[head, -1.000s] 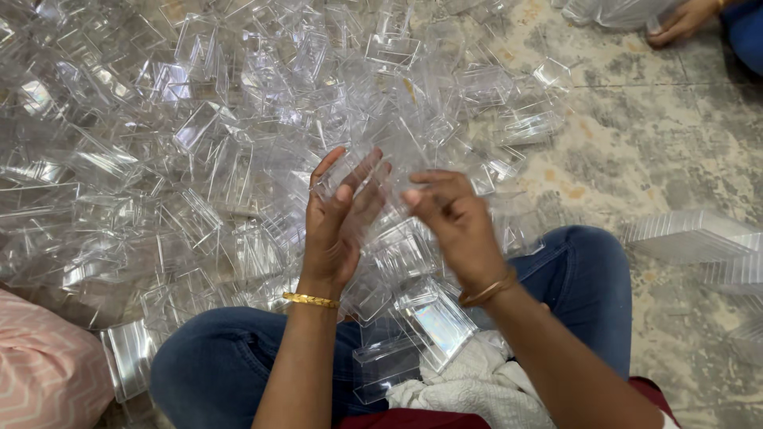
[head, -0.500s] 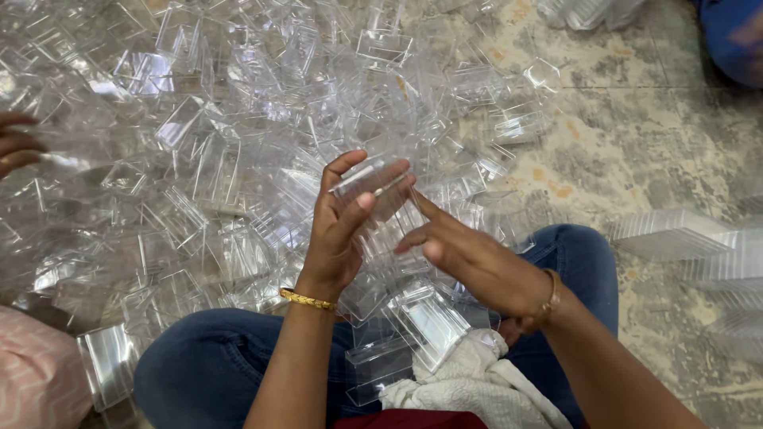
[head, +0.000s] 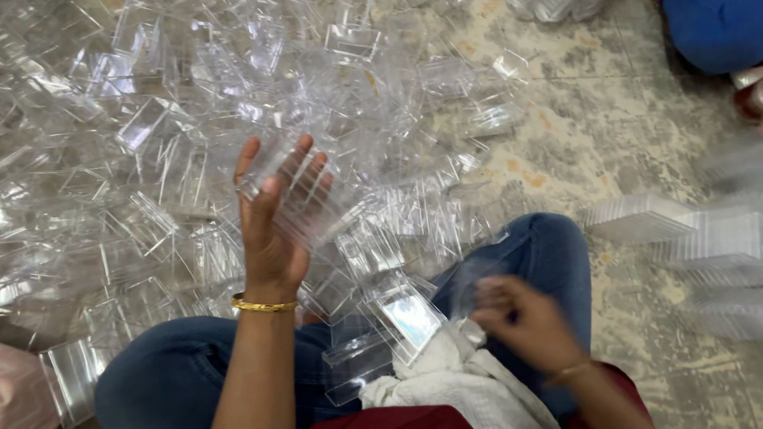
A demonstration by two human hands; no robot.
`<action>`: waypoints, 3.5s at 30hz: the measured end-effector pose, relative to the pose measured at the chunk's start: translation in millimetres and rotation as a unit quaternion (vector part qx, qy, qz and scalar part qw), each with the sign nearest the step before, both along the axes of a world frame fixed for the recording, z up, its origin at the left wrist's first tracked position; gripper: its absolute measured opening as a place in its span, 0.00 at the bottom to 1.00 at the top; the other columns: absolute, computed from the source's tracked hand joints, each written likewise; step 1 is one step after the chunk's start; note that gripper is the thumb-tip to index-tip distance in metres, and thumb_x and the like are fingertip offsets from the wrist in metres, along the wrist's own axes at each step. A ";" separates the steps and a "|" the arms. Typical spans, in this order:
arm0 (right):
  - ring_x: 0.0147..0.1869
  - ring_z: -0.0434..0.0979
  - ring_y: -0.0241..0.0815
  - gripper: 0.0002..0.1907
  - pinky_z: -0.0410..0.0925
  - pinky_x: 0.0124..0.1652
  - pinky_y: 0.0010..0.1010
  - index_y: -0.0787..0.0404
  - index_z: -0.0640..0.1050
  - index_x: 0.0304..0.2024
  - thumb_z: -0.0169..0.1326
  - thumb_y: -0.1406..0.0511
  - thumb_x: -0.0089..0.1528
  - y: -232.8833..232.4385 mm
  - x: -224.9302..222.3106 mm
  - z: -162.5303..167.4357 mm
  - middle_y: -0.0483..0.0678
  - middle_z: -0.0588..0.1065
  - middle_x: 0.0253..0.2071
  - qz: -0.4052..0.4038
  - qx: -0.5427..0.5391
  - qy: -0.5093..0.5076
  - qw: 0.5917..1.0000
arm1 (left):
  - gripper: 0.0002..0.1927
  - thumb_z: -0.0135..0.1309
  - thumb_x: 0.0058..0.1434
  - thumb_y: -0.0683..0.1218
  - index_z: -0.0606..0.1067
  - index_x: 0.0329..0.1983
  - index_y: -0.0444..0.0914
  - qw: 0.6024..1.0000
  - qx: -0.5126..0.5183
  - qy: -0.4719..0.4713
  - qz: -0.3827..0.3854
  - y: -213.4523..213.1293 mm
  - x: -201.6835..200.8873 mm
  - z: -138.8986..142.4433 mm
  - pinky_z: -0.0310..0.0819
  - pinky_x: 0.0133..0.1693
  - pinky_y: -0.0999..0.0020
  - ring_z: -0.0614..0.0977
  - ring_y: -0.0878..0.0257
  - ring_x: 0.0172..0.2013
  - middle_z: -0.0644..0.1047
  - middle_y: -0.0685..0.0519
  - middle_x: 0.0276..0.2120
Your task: The person sits on the floor and repeatedly picks up small clear plastic containers from a large pile. They align and stack the containers into neat piles, occasionally adjusting the stack to ensure alignment.
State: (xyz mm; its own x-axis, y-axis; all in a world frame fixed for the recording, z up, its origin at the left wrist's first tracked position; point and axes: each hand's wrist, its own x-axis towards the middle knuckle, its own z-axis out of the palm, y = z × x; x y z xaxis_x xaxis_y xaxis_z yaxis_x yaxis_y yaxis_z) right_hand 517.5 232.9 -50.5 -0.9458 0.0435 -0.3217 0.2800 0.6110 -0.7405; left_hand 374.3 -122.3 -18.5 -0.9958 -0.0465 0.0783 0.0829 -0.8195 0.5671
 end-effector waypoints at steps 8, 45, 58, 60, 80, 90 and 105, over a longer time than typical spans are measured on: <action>0.51 0.82 0.43 0.16 0.75 0.49 0.33 0.60 0.81 0.52 0.59 0.62 0.63 214.3 94.9 83.6 0.49 0.82 0.49 -0.279 0.268 -0.044 0.921 | 0.43 0.64 0.62 0.53 0.52 0.74 0.49 0.999 -0.041 -0.026 -0.007 2.7 -16.5 10.3 0.75 0.63 0.44 0.77 0.44 0.63 0.71 0.41 0.64; 0.54 0.80 0.41 0.24 0.79 0.53 0.32 0.57 0.67 0.52 0.63 0.67 0.57 -43.7 -167.0 102.8 0.53 0.67 0.57 0.003 -0.207 0.225 0.952 | 0.50 0.65 0.58 0.57 0.47 0.76 0.48 0.996 -0.002 0.001 -0.085 23.3 -41.3 1.8 0.76 0.60 0.49 0.78 0.43 0.59 0.71 0.35 0.63; 0.82 0.48 0.54 0.40 0.52 0.69 0.54 0.57 0.71 0.67 0.32 0.39 0.67 -142.6 -135.4 97.9 0.54 0.54 0.79 0.259 -0.111 0.121 0.952 | 0.43 0.62 0.61 0.52 0.54 0.74 0.39 0.993 0.034 -0.018 -0.107 19.7 -28.0 3.2 0.79 0.55 0.48 0.80 0.42 0.55 0.73 0.32 0.57; 0.83 0.45 0.57 0.45 0.48 0.71 0.56 0.56 0.65 0.71 0.28 0.34 0.67 -131.8 -132.7 92.9 0.55 0.56 0.78 0.292 -0.099 0.132 0.942 | 0.42 0.62 0.61 0.53 0.55 0.72 0.39 0.994 0.009 -0.014 -0.109 21.1 -26.4 6.7 0.76 0.56 0.48 0.79 0.42 0.56 0.74 0.33 0.58; 0.69 0.65 0.49 0.48 0.67 0.56 0.34 0.54 0.47 0.80 0.52 0.49 0.64 -134.0 -163.4 96.4 0.54 0.64 0.75 0.032 -0.314 0.041 0.948 | 0.34 0.50 0.63 0.64 0.59 0.66 0.44 0.988 -0.104 -0.083 -0.084 19.6 -29.6 22.9 0.78 0.56 0.49 0.80 0.46 0.55 0.74 0.41 0.57; 0.67 0.70 0.53 0.53 0.68 0.57 0.41 0.53 0.49 0.79 0.57 0.47 0.58 -126.2 -151.6 107.0 0.62 0.71 0.66 0.116 -0.204 0.035 0.971 | 0.31 0.50 0.63 0.60 0.62 0.66 0.46 0.977 -0.177 -0.102 -0.068 17.4 -31.3 26.7 0.76 0.50 0.50 0.80 0.50 0.54 0.77 0.42 0.52; 0.55 0.77 0.44 0.56 0.76 0.51 0.36 0.52 0.53 0.76 0.67 0.67 0.49 -109.5 -146.3 104.4 0.55 0.73 0.56 0.033 -0.179 0.084 0.980 | 0.17 0.52 0.71 0.52 0.75 0.58 0.40 0.755 -0.599 0.043 0.264 -47.4 -44.1 17.5 0.73 0.63 0.55 0.79 0.53 0.60 0.77 0.49 0.57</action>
State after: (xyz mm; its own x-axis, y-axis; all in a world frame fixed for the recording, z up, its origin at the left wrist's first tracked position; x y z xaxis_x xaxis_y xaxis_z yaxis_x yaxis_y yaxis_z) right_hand 371.2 123.3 53.9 -0.9836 -0.1069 -0.1450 0.1047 0.3157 -0.9431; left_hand 330.2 -169.7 -1.0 -0.8517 -0.2796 0.4432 0.2984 0.4364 0.8488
